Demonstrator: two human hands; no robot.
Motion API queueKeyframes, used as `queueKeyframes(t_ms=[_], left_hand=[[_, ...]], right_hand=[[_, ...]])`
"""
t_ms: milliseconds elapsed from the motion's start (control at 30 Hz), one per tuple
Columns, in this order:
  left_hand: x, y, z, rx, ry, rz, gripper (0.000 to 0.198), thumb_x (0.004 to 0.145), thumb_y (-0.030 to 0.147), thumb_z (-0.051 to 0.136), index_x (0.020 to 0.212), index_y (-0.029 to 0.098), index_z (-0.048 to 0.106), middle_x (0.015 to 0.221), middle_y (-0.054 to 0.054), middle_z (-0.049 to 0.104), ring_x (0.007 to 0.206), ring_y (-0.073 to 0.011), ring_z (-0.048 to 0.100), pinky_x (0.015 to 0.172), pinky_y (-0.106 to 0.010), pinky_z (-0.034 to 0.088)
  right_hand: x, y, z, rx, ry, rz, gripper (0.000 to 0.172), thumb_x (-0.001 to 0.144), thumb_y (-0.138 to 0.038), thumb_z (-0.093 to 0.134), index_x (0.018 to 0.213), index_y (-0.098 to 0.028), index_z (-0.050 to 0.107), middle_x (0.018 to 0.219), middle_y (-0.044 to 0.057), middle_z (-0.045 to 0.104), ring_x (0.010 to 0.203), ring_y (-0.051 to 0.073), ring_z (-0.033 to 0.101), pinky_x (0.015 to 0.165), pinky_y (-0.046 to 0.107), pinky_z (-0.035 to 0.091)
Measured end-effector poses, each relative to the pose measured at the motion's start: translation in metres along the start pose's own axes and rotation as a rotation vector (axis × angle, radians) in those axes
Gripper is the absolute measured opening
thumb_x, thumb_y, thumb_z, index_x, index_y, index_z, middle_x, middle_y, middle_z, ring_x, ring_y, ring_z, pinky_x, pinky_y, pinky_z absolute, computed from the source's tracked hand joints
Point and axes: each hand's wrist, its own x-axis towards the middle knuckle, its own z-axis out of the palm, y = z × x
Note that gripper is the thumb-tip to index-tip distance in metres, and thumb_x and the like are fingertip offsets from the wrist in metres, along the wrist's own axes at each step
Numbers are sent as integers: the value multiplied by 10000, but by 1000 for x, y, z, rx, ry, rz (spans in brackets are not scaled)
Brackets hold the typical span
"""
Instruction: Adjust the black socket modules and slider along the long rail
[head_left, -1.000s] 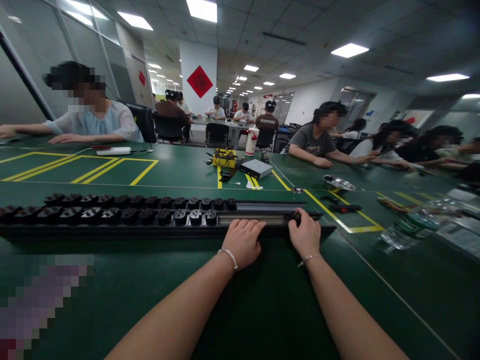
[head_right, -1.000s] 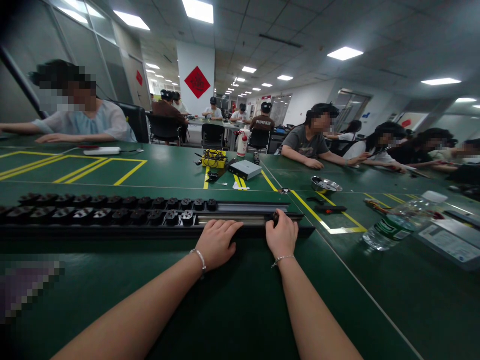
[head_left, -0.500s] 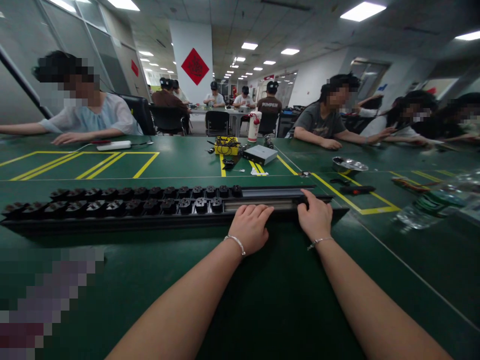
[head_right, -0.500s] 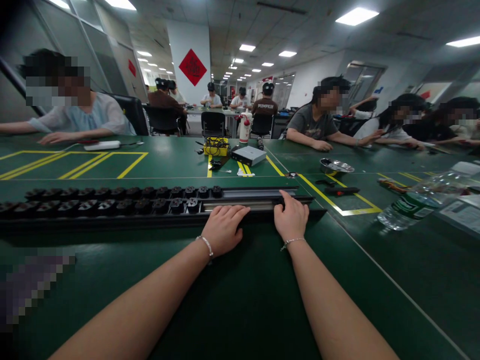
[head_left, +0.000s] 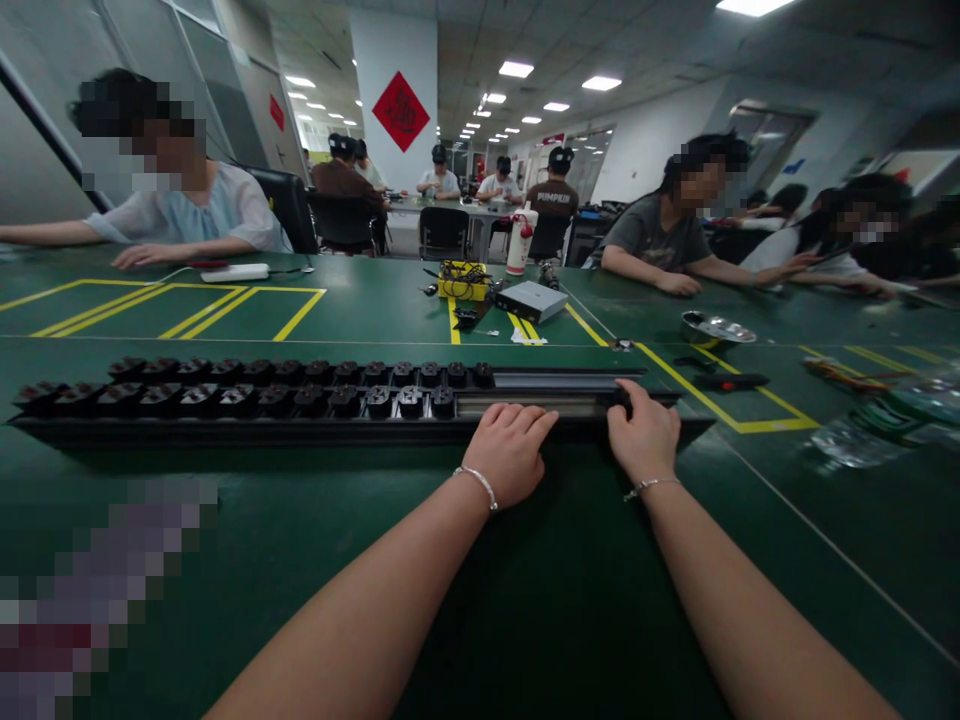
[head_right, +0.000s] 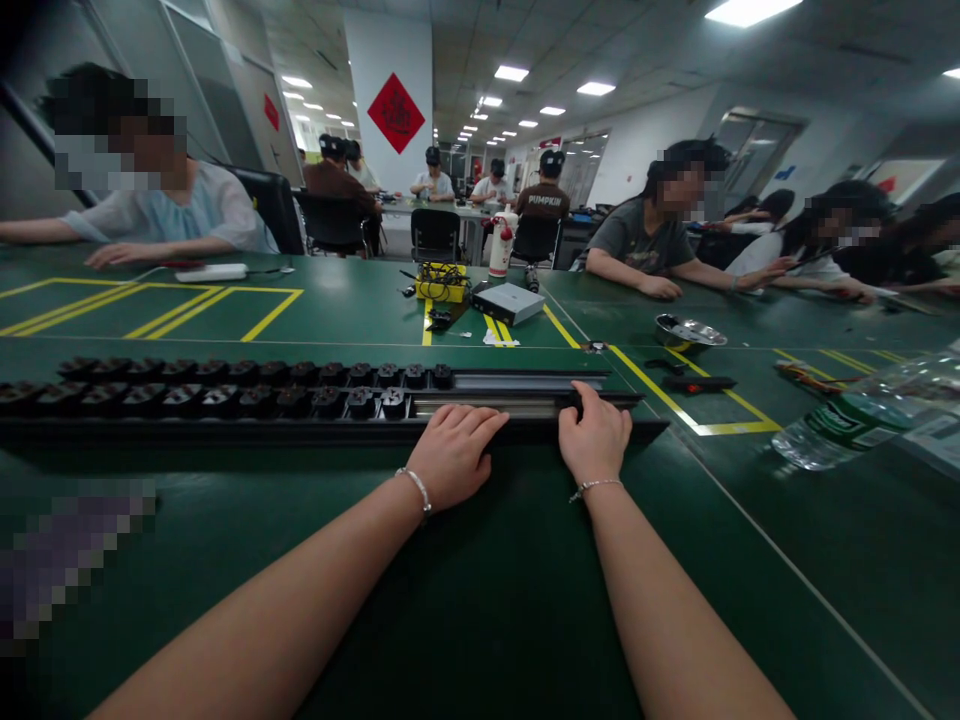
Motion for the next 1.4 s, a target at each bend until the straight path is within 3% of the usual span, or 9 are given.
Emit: queueKeyframes(t_ms=[300,1400], left_hand=[[-1,1,-1,-20,-5,-13,467,765,213,453,1230,221,413,1212,-20,510,1077,-187,430,962,-367,274],[-3,0,0,-5,-21,-17,460,776,230,451,1233,219,404,1240,-26,486,1092,-182,415,971,-355,255]], right_hand=[[2,1,0,8,-13,26,404,782,-359,370,1121,-219,539,832,73,624,829,230,535,845,405,306],[4,5,2,58,46,18,351,774,-377,400,1031,-223,582,775,51,599,697,200,512,786,379,329]])
